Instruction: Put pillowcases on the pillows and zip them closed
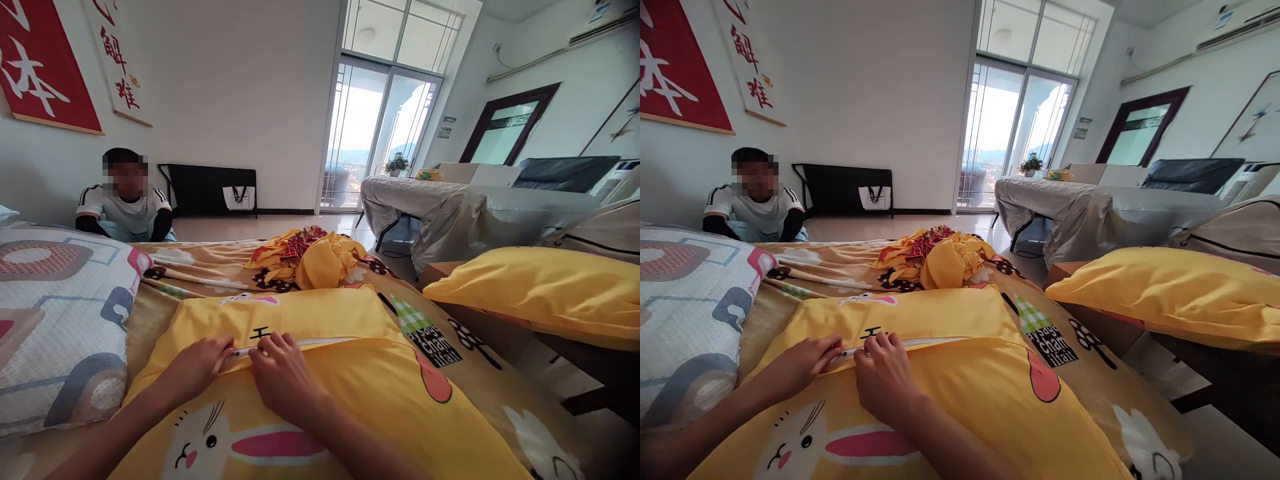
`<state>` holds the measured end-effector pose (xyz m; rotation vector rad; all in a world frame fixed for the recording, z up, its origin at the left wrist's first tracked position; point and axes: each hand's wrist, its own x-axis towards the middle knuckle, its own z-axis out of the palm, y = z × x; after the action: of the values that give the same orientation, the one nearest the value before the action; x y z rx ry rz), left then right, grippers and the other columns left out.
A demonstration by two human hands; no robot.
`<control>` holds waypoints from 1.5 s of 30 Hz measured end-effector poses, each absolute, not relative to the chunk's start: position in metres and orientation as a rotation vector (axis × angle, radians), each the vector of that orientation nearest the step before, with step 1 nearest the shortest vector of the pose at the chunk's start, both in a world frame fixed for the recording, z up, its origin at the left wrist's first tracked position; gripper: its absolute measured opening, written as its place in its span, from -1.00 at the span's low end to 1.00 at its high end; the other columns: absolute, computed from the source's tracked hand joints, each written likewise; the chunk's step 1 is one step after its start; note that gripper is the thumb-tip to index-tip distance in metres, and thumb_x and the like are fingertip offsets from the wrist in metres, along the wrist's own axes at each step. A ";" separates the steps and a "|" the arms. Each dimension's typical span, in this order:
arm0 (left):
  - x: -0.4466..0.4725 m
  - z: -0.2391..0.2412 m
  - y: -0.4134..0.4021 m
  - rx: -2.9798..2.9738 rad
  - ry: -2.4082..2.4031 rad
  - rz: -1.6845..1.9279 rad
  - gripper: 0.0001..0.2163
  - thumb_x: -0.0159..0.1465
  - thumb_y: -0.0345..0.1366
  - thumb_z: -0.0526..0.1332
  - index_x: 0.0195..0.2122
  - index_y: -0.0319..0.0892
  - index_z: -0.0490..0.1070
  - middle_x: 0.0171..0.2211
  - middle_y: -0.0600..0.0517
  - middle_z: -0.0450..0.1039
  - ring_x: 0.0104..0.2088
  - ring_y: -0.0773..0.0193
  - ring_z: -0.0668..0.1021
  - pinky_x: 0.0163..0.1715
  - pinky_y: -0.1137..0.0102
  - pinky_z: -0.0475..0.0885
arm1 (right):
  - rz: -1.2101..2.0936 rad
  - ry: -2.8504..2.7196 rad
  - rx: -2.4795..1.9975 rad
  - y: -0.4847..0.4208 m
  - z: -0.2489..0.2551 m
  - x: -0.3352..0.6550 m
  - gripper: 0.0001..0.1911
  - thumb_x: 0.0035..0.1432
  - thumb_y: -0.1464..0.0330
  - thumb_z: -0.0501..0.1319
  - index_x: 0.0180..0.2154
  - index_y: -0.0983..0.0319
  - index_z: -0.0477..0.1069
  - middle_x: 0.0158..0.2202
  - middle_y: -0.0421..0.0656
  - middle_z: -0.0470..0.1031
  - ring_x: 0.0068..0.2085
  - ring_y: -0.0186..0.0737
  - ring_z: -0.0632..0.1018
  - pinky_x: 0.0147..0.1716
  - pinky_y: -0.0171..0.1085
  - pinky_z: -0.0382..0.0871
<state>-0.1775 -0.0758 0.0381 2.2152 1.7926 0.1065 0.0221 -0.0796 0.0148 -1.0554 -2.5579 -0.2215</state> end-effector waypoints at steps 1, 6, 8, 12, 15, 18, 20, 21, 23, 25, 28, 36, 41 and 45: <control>-0.178 0.038 -0.076 2.218 1.783 0.104 -0.75 0.33 -0.20 -0.16 -0.36 -0.12 0.22 -0.37 -0.06 0.50 -0.32 0.12 0.53 -0.38 0.35 0.19 | -0.240 -2.585 -0.974 -0.084 0.014 0.017 -0.90 0.19 0.42 0.14 -0.26 0.25 0.42 -0.25 -0.10 0.44 -0.19 -0.14 0.40 -0.25 -0.17 0.22; -0.183 0.036 -0.074 2.233 1.792 0.041 -0.79 0.31 -0.24 -0.14 -0.37 -0.13 0.22 -0.34 -0.10 0.51 -0.31 0.09 0.53 -0.36 0.34 0.20 | -0.304 -2.634 -0.877 -0.091 0.005 0.006 -0.88 0.22 0.41 0.11 -0.23 0.28 0.39 -0.25 -0.08 0.42 -0.21 -0.12 0.38 -0.25 -0.15 0.23; -0.188 0.035 -0.073 2.222 1.800 0.028 -0.78 0.31 -0.24 -0.12 -0.37 -0.13 0.24 -0.33 -0.10 0.52 -0.30 0.09 0.53 -0.34 0.33 0.21 | -0.286 -2.642 -0.882 -0.090 0.001 0.007 -0.88 0.24 0.40 0.10 -0.24 0.26 0.39 -0.26 -0.10 0.41 -0.21 -0.12 0.38 -0.24 -0.14 0.24; -0.198 0.033 -0.075 2.196 1.823 -0.012 -0.76 0.31 -0.25 -0.10 -0.36 -0.15 0.32 -0.28 -0.06 0.54 -0.23 0.09 0.53 -0.22 0.29 0.22 | -0.251 -2.667 -0.893 -0.090 0.000 0.010 -0.88 0.24 0.41 0.10 -0.27 0.25 0.41 -0.26 -0.10 0.41 -0.19 -0.12 0.38 -0.22 -0.14 0.26; -0.200 0.034 -0.078 2.191 1.864 -0.021 -0.73 0.32 -0.29 -0.10 -0.32 -0.15 0.37 -0.23 -0.07 0.54 -0.15 0.07 0.52 -0.08 0.17 0.16 | -0.228 -2.703 -0.917 -0.089 0.010 0.005 -0.89 0.19 0.42 0.14 -0.33 0.26 0.44 -0.27 -0.09 0.43 -0.20 -0.12 0.40 -0.21 -0.14 0.28; -0.198 0.037 -0.080 2.218 1.902 -0.018 -0.71 0.32 -0.30 -0.11 -0.30 -0.17 0.40 -0.22 -0.12 0.52 -0.10 0.03 0.49 -0.05 0.08 0.10 | -0.161 -2.712 -0.976 -0.082 0.023 -0.011 -0.87 0.17 0.45 0.14 -0.35 0.26 0.47 -0.29 -0.08 0.45 -0.21 -0.14 0.44 -0.23 -0.15 0.29; -0.198 0.039 -0.081 2.231 1.928 -0.019 -0.71 0.31 -0.32 -0.11 -0.32 -0.17 0.40 -0.22 -0.15 0.52 -0.08 0.01 0.47 -0.07 0.06 0.10 | -0.119 -2.667 -1.030 -0.074 0.028 -0.024 -0.85 0.18 0.46 0.13 -0.28 0.26 0.48 -0.26 -0.07 0.48 -0.19 -0.15 0.45 -0.23 -0.17 0.30; -0.199 0.039 -0.081 2.233 1.941 -0.022 -0.71 0.31 -0.32 -0.11 -0.33 -0.18 0.40 -0.23 -0.15 0.52 -0.07 0.00 0.46 -0.08 0.06 0.10 | -0.099 -2.652 -1.057 -0.070 0.029 -0.031 -0.84 0.19 0.44 0.13 -0.25 0.26 0.48 -0.24 -0.06 0.49 -0.18 -0.15 0.46 -0.23 -0.18 0.30; -0.201 0.039 -0.081 2.232 1.965 -0.033 -0.71 0.31 -0.34 -0.11 -0.35 -0.18 0.40 -0.24 -0.14 0.52 -0.07 0.00 0.46 -0.09 0.06 0.12 | -0.053 -2.672 -1.105 -0.062 0.026 -0.041 -0.84 0.20 0.39 0.15 -0.25 0.26 0.49 -0.22 -0.05 0.51 -0.15 -0.13 0.47 -0.22 -0.19 0.31; -0.203 0.036 -0.082 2.230 1.995 -0.043 -0.71 0.30 -0.35 -0.10 -0.36 -0.18 0.42 -0.25 -0.14 0.52 -0.08 -0.02 0.46 -0.11 0.07 0.14 | -0.008 -2.728 -1.113 -0.056 0.021 -0.046 -0.82 0.22 0.34 0.16 -0.29 0.27 0.52 -0.23 -0.05 0.53 -0.14 -0.13 0.48 -0.22 -0.20 0.31; -0.206 0.030 -0.082 2.254 2.025 -0.039 -0.72 0.28 -0.36 -0.07 -0.35 -0.19 0.43 -0.21 -0.15 0.50 -0.05 -0.02 0.44 -0.11 0.08 0.16 | -0.031 -2.776 -1.029 -0.054 0.012 -0.045 -0.83 0.22 0.38 0.16 -0.32 0.27 0.53 -0.28 -0.09 0.54 -0.16 -0.16 0.49 -0.22 -0.20 0.29; -0.225 0.026 -0.082 2.297 2.069 -0.082 -0.72 0.26 -0.40 -0.06 -0.32 -0.23 0.45 -0.14 -0.22 0.44 -0.04 -0.08 0.43 -0.10 -0.01 0.18 | -0.094 -2.764 -0.952 -0.056 0.009 -0.044 -0.83 0.22 0.43 0.16 -0.32 0.27 0.54 -0.31 -0.09 0.54 -0.18 -0.16 0.47 -0.21 -0.17 0.26; -0.222 0.026 -0.084 2.316 2.110 -0.022 -0.68 0.23 -0.47 -0.12 -0.27 -0.29 0.44 -0.10 -0.28 0.40 0.00 -0.15 0.41 -0.03 -0.08 0.15 | -0.065 -2.603 -1.002 -0.061 0.020 -0.045 -0.78 0.23 0.43 0.14 -0.12 0.27 0.48 -0.22 -0.07 0.53 -0.16 -0.14 0.47 -0.18 -0.16 0.25; -0.230 0.028 -0.083 2.170 2.078 0.070 -0.69 0.30 -0.33 -0.15 -0.30 -0.21 0.39 -0.16 -0.16 0.45 -0.07 -0.02 0.48 -0.03 -0.03 0.23 | -0.094 -2.466 -0.993 -0.065 0.033 -0.025 -0.55 0.26 0.33 0.15 0.17 0.25 0.24 -0.08 -0.04 0.49 -0.09 -0.10 0.44 -0.13 -0.14 0.24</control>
<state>-0.2301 -0.0831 0.0278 2.1698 2.0777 0.0697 -0.0251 -0.0647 0.0333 -0.9930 -2.4659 -0.0945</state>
